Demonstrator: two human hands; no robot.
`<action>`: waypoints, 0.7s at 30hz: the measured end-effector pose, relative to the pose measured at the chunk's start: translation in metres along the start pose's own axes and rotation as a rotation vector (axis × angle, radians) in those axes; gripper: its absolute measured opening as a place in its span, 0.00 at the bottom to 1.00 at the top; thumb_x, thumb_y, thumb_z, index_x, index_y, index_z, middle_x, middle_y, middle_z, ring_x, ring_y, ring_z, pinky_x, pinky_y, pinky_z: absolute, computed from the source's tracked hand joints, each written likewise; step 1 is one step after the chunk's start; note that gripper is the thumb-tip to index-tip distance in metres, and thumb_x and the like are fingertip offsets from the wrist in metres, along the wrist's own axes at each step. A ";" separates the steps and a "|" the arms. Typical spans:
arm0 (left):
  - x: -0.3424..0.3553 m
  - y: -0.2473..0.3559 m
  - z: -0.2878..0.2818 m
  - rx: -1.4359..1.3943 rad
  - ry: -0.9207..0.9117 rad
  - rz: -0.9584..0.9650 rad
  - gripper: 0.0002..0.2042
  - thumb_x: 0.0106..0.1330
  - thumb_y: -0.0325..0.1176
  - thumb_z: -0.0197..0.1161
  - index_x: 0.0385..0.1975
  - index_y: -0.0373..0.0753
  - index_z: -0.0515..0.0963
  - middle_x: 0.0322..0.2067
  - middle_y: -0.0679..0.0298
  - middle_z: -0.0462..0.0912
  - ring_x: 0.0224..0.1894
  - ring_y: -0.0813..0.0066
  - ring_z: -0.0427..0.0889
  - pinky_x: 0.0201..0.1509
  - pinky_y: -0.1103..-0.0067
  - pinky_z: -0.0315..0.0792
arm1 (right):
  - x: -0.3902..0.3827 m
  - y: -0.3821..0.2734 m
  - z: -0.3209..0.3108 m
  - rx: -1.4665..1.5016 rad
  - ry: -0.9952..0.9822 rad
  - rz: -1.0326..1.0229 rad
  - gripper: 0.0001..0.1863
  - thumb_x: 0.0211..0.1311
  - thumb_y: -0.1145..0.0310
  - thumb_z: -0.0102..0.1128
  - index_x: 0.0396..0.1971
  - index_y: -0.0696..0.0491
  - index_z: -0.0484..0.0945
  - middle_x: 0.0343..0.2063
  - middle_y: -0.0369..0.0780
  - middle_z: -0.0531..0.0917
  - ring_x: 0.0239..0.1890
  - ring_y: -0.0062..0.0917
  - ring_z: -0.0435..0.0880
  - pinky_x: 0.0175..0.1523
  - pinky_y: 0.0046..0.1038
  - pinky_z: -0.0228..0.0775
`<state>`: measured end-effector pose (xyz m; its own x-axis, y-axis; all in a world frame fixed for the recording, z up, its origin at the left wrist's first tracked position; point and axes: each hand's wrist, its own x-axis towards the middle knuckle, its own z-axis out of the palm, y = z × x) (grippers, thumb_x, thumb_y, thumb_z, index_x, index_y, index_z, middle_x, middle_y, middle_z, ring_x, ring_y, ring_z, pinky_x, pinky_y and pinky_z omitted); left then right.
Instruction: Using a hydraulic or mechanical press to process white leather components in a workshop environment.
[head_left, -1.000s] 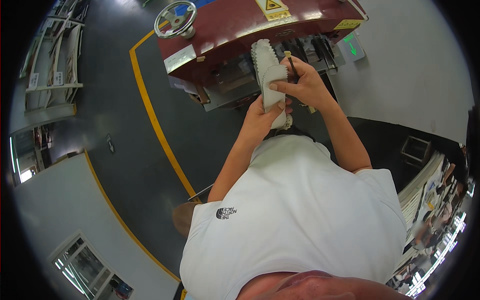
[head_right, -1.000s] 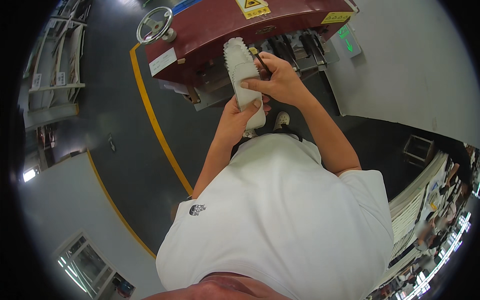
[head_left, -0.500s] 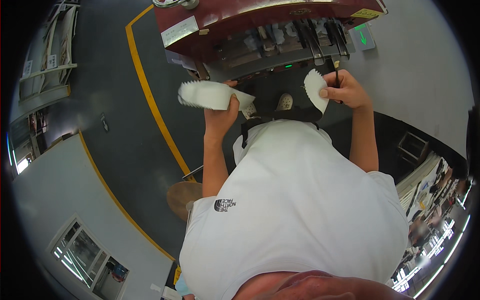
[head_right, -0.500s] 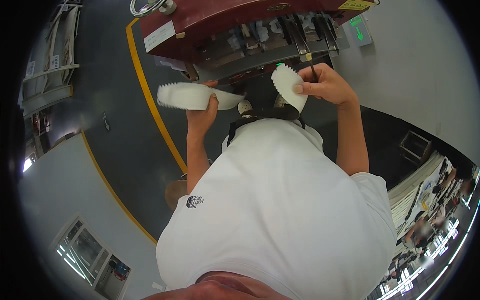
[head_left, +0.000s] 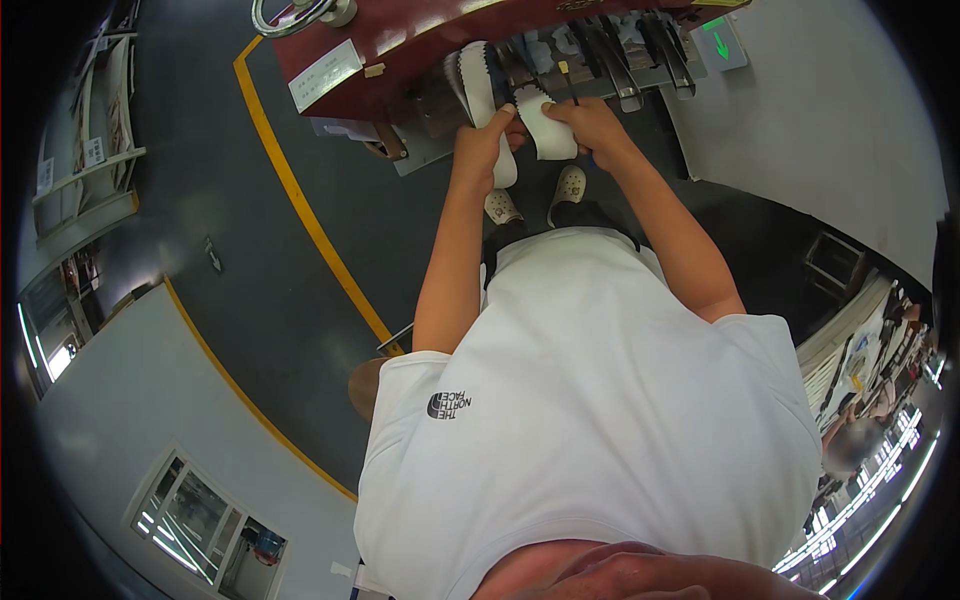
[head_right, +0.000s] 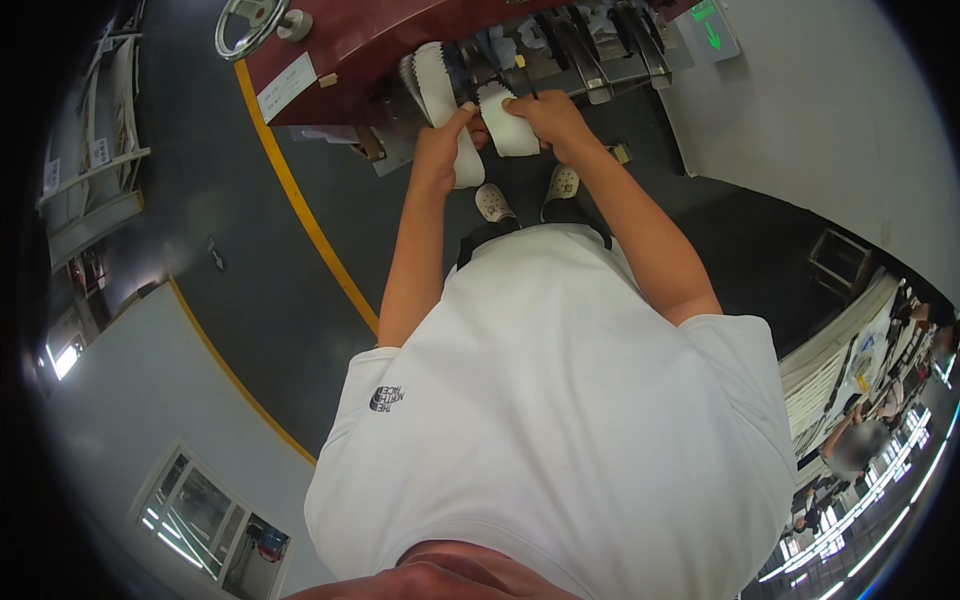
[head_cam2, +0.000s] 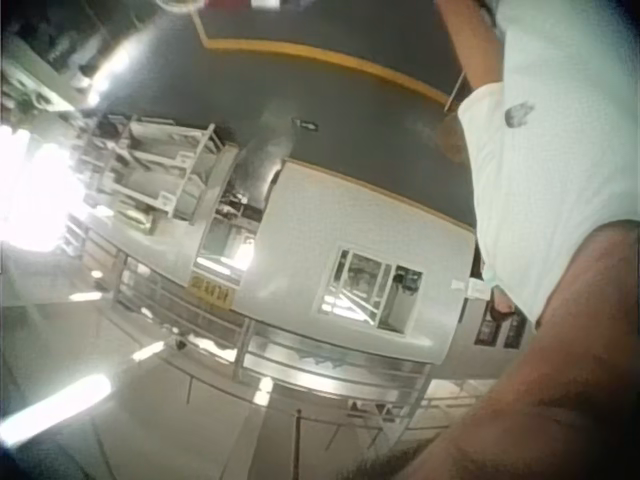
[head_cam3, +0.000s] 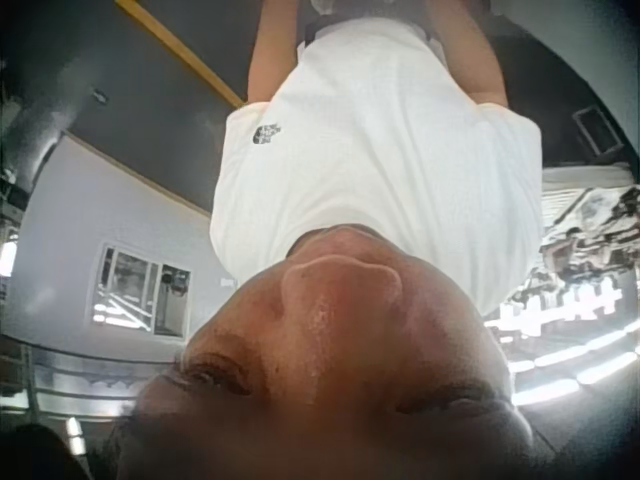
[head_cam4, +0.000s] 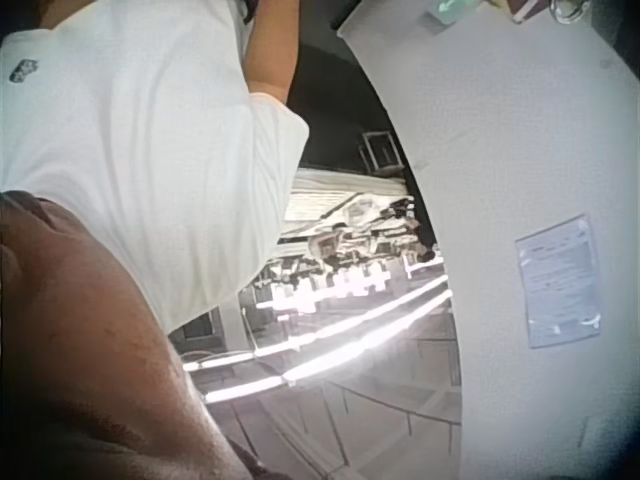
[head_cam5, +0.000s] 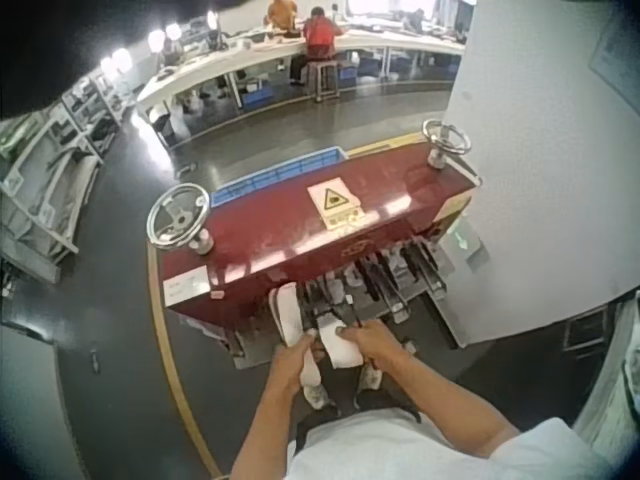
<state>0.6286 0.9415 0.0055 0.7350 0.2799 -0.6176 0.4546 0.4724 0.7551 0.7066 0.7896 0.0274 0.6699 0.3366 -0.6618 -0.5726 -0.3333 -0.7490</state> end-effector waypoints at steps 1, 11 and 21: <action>0.002 0.000 0.000 0.005 -0.004 -0.003 0.15 0.57 0.37 0.62 0.37 0.31 0.78 0.27 0.59 0.81 0.26 0.74 0.79 0.31 0.80 0.71 | 0.004 0.000 -0.003 -0.007 -0.025 0.030 0.12 0.55 0.61 0.59 0.24 0.56 0.77 0.14 0.32 0.73 0.11 0.12 0.65 0.13 0.19 0.45; 0.005 -0.012 0.005 0.112 0.028 0.056 0.14 0.56 0.36 0.64 0.34 0.30 0.77 0.25 0.61 0.80 0.25 0.75 0.79 0.29 0.81 0.71 | 0.046 0.013 0.009 -0.633 0.351 -0.382 0.24 0.48 0.49 0.63 0.21 0.59 0.79 0.17 0.44 0.80 0.19 0.30 0.78 0.30 0.30 0.70; 0.010 -0.001 0.023 0.229 0.225 0.072 0.13 0.55 0.35 0.65 0.30 0.30 0.78 0.25 0.60 0.80 0.25 0.77 0.78 0.31 0.82 0.73 | 0.041 0.021 0.007 -0.466 0.291 -0.358 0.25 0.48 0.48 0.63 0.15 0.59 0.78 0.13 0.44 0.78 0.19 0.29 0.79 0.27 0.30 0.68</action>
<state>0.6468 0.9247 0.0031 0.6518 0.4952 -0.5745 0.5256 0.2512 0.8128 0.7184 0.8029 -0.0155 0.9192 0.2669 -0.2897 -0.0698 -0.6134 -0.7867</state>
